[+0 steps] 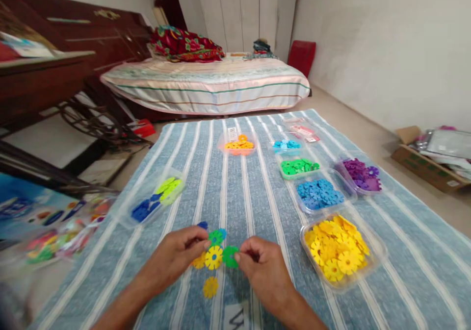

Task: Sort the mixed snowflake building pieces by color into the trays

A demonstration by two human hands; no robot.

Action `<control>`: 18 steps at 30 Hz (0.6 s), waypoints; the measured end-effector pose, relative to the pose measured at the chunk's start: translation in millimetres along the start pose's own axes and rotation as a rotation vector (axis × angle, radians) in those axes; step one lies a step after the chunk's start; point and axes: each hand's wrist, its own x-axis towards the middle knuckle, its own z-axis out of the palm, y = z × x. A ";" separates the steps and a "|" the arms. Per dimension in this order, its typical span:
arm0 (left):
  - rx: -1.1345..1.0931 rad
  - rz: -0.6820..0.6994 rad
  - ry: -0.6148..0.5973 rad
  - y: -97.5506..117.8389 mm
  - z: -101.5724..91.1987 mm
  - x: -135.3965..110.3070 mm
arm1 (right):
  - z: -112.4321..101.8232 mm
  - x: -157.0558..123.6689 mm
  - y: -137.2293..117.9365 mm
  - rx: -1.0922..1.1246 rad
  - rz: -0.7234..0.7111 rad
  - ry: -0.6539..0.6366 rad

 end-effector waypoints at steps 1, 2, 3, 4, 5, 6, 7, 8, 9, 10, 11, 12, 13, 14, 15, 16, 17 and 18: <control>0.039 -0.003 0.062 -5.6 2.0 -4.4 | -2.5 1.5 -2.8 -0.062 -0.030 0.021; 0.080 0.004 0.118 -10.4 3.6 -7.3 | -7.9 3.5 -6.3 -0.127 -0.068 0.060; 0.118 0.015 0.165 -14.5 5.1 -9.1 | -16.1 6.4 -10.7 -0.196 -0.114 0.121; 0.148 0.028 0.202 -17.8 6.2 -10.0 | -27.1 10.4 -16.0 -0.269 -0.164 0.202; 0.170 0.041 0.227 -20.3 7.2 -10.3 | -40.3 15.6 -22.3 -0.342 -0.213 0.301; 0.185 0.050 0.245 -22.0 8.0 -10.3 | -55.2 22.3 -29.4 -0.416 -0.260 0.413; 0.193 0.054 0.255 -23.0 8.6 -10.3 | -70.9 30.3 -37.0 -0.490 -0.300 0.529; 0.198 0.055 0.262 -23.4 9.1 -10.4 | -86.3 39.5 -44.5 -0.563 -0.329 0.643; 0.200 0.053 0.265 -23.4 9.6 -10.7 | -100.3 49.3 -51.3 -0.637 -0.347 0.743; 0.201 0.047 0.267 -23.2 10.0 -11.3 | -111.8 59.1 -56.9 -0.713 -0.348 0.821; 0.199 0.040 0.268 -23.0 10.4 -12.3 | -119.9 68.1 -60.9 -0.788 -0.330 0.872; 0.196 0.031 0.272 -22.9 10.8 -13.5 | -123.6 75.3 -62.8 -0.851 -0.306 0.910; 0.191 0.023 0.277 -23.1 11.2 -15.0 | -122.5 80.2 -62.6 -0.899 -0.284 0.929; 0.186 0.015 0.282 -23.7 11.5 -16.8 | -116.6 82.2 -60.3 -0.929 -0.275 0.924; 0.180 0.006 0.287 -24.7 11.7 -18.6 | -106.2 81.3 -56.3 -0.943 -0.288 0.880; 0.174 -0.006 0.294 -26.2 11.9 -20.5 | -92.1 77.9 -51.0 -0.950 -0.324 0.783; 0.169 -0.019 0.303 -27.9 12.0 -22.5 | -75.2 72.5 -45.0 -0.954 -0.373 0.632; 0.163 -0.032 0.316 -29.9 12.0 -24.3 | -56.9 65.9 -38.8 -0.961 -0.423 0.436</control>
